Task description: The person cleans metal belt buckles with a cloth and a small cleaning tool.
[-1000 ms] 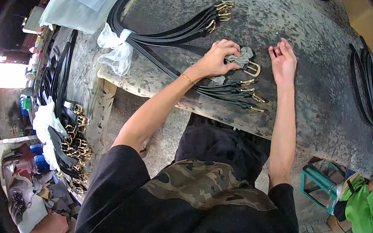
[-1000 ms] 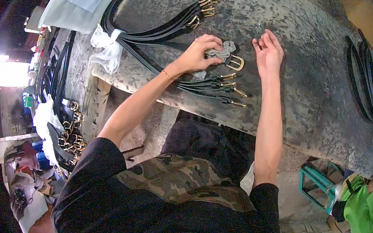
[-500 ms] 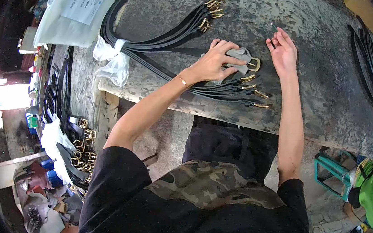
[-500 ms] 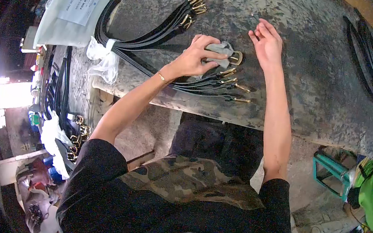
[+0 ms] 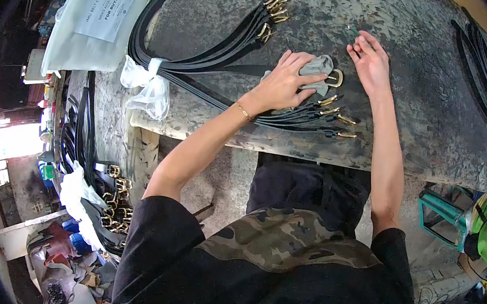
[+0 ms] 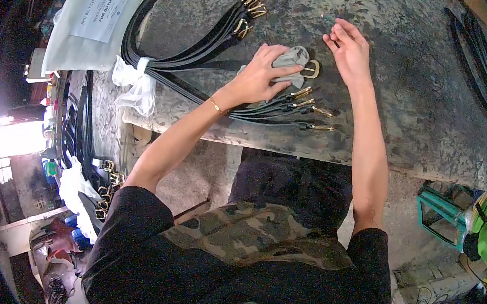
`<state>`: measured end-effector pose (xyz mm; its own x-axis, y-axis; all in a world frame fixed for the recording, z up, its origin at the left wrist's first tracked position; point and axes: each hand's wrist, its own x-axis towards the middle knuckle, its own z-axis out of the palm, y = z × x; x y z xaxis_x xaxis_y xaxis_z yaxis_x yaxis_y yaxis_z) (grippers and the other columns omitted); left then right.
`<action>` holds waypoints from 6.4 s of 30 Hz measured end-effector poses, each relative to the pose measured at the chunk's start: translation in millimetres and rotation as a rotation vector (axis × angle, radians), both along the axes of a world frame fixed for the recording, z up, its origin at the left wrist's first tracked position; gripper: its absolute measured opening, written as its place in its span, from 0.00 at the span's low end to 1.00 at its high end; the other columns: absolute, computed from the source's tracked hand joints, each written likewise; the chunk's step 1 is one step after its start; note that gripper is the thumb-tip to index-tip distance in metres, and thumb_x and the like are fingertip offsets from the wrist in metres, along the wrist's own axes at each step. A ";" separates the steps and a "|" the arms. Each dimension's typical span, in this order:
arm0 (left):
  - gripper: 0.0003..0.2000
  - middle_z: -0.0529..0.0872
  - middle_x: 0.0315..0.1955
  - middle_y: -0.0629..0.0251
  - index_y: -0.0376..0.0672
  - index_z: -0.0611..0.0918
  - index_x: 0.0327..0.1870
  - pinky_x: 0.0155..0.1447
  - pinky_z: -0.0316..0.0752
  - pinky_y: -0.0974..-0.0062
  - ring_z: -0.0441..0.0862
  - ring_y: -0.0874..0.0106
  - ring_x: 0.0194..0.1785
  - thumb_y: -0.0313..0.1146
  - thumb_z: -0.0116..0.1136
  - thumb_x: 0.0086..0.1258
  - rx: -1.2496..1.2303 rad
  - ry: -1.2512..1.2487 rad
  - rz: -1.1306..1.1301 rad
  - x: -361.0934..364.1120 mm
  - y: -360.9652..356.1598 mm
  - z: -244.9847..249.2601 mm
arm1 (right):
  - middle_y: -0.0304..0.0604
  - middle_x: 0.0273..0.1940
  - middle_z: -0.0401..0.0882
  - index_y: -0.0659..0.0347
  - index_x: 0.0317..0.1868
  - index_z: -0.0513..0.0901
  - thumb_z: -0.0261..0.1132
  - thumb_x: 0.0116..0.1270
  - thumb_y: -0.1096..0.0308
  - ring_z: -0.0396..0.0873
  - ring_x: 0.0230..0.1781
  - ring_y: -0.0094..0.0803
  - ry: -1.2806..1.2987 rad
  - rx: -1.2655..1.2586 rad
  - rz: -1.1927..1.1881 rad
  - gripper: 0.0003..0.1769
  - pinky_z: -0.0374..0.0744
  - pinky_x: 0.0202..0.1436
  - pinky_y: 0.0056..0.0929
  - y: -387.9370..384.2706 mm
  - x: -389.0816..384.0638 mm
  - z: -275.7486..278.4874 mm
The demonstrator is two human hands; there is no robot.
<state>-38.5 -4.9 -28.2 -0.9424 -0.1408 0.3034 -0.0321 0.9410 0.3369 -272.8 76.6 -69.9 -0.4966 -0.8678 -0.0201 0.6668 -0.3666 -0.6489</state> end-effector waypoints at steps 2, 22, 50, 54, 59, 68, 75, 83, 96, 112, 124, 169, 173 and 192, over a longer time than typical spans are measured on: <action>0.22 0.71 0.60 0.49 0.51 0.80 0.60 0.71 0.58 0.50 0.67 0.50 0.65 0.37 0.64 0.63 -0.034 0.028 0.055 -2.8 1.7 -3.8 | 0.37 0.35 0.77 0.68 0.53 0.78 0.60 0.70 0.76 0.76 0.37 0.24 0.002 0.029 -0.004 0.12 0.79 0.55 0.35 1.0 -0.6 1.6; 0.17 0.75 0.55 0.47 0.32 0.82 0.47 0.65 0.70 0.61 0.72 0.50 0.62 0.28 0.62 0.56 0.189 0.091 0.167 6.8 1.8 -0.5 | 0.36 0.35 0.76 0.67 0.52 0.78 0.61 0.70 0.73 0.75 0.36 0.23 0.040 0.019 0.027 0.12 0.80 0.50 0.31 4.8 2.2 1.5; 0.23 0.66 0.67 0.50 0.38 0.77 0.59 0.70 0.59 0.53 0.63 0.53 0.70 0.28 0.63 0.61 -0.016 -0.152 0.050 19.6 9.5 10.4 | 0.34 0.35 0.76 0.65 0.52 0.79 0.61 0.71 0.72 0.75 0.36 0.22 0.035 0.017 0.066 0.11 0.79 0.51 0.31 3.1 -3.1 0.2; 0.18 0.69 0.66 0.53 0.37 0.82 0.52 0.71 0.58 0.46 0.63 0.57 0.72 0.27 0.63 0.59 0.118 -0.137 0.031 25.8 12.9 13.4 | 0.35 0.35 0.75 0.66 0.52 0.78 0.61 0.71 0.72 0.75 0.36 0.23 0.038 0.019 0.063 0.12 0.79 0.51 0.31 4.0 -1.5 3.6; 0.19 0.75 0.57 0.47 0.36 0.78 0.55 0.65 0.66 0.64 0.73 0.53 0.61 0.31 0.64 0.62 0.631 -0.053 0.268 23.5 13.6 22.4 | 0.34 0.35 0.75 0.67 0.52 0.78 0.61 0.71 0.72 0.74 0.36 0.22 0.034 0.025 0.066 0.12 0.79 0.51 0.30 3.6 -2.2 5.8; 0.20 0.75 0.56 0.48 0.36 0.76 0.56 0.66 0.66 0.61 0.70 0.50 0.62 0.25 0.61 0.62 -0.023 -0.046 0.087 17.4 12.1 6.2 | 0.34 0.35 0.75 0.66 0.51 0.79 0.61 0.71 0.72 0.74 0.35 0.21 0.053 0.013 0.066 0.11 0.80 0.50 0.30 5.0 0.5 3.0; 0.20 0.77 0.54 0.52 0.36 0.80 0.52 0.61 0.70 0.61 0.73 0.53 0.59 0.22 0.62 0.55 -0.056 -0.065 0.087 10.6 6.9 16.5 | 0.34 0.35 0.75 0.66 0.52 0.79 0.61 0.71 0.71 0.74 0.35 0.20 0.076 0.021 0.075 0.11 0.79 0.50 0.29 7.3 0.9 3.6; 0.16 0.77 0.40 0.56 0.33 0.85 0.39 0.52 0.75 0.64 0.75 0.57 0.46 0.19 0.62 0.46 -0.054 -0.016 0.032 8.7 10.3 21.0 | 0.34 0.34 0.74 0.64 0.51 0.79 0.61 0.72 0.71 0.74 0.35 0.22 0.063 0.055 0.078 0.10 0.78 0.49 0.29 7.1 0.2 5.4; 0.11 0.80 0.37 0.60 0.36 0.84 0.32 0.48 0.76 0.67 0.77 0.60 0.45 0.17 0.60 0.45 -0.173 -0.075 -0.147 13.7 17.2 43.3 | 0.34 0.34 0.75 0.65 0.51 0.79 0.61 0.72 0.72 0.74 0.34 0.21 0.057 0.046 0.094 0.10 0.78 0.51 0.30 10.8 2.2 9.9; 0.16 0.85 0.36 0.56 0.39 0.82 0.49 0.45 0.79 0.63 0.84 0.56 0.38 0.34 0.64 0.62 0.044 -0.008 0.357 19.7 21.4 45.5 | 0.34 0.35 0.75 0.65 0.52 0.77 0.60 0.72 0.73 0.74 0.35 0.21 0.078 0.057 0.104 0.11 0.78 0.51 0.29 10.0 2.6 11.1; 0.09 0.88 0.32 0.56 0.45 0.87 0.39 0.47 0.79 0.62 0.85 0.55 0.39 0.29 0.63 0.57 0.278 -0.183 0.274 -8.1 -6.0 39.6 | 0.35 0.35 0.75 0.67 0.52 0.77 0.61 0.72 0.72 0.74 0.35 0.21 0.067 -0.005 0.008 0.12 0.78 0.49 0.28 18.1 4.0 5.6; 0.23 0.73 0.62 0.59 0.48 0.80 0.57 0.68 0.63 0.57 0.70 0.57 0.65 0.25 0.64 0.57 -0.096 -0.182 0.573 66.2 34.8 39.2 | 0.49 0.39 0.80 0.63 0.40 0.83 0.67 0.59 0.82 0.79 0.37 0.44 1.656 0.979 -0.839 0.09 0.79 0.42 0.32 323.0 16.0 8.3; 0.26 0.79 0.54 0.59 0.42 0.83 0.49 0.63 0.69 0.61 0.76 0.57 0.59 0.13 0.50 0.46 0.030 -0.048 0.593 73.8 40.7 43.9 | 0.43 0.39 0.81 0.64 0.40 0.81 0.65 0.64 0.80 0.80 0.38 0.35 1.265 1.019 -0.918 0.05 0.78 0.43 0.28 316.2 18.2 28.8; 0.29 0.69 0.63 0.47 0.32 0.73 0.61 0.71 0.65 0.59 0.64 0.51 0.71 0.15 0.55 0.51 0.452 0.290 0.087 -117.0 179.2 27.0 | 0.38 0.34 0.78 0.59 0.37 0.73 0.59 0.71 0.76 0.71 0.29 0.21 -0.119 0.352 -0.820 0.03 0.71 0.36 0.23 375.7 -11.6 -6.2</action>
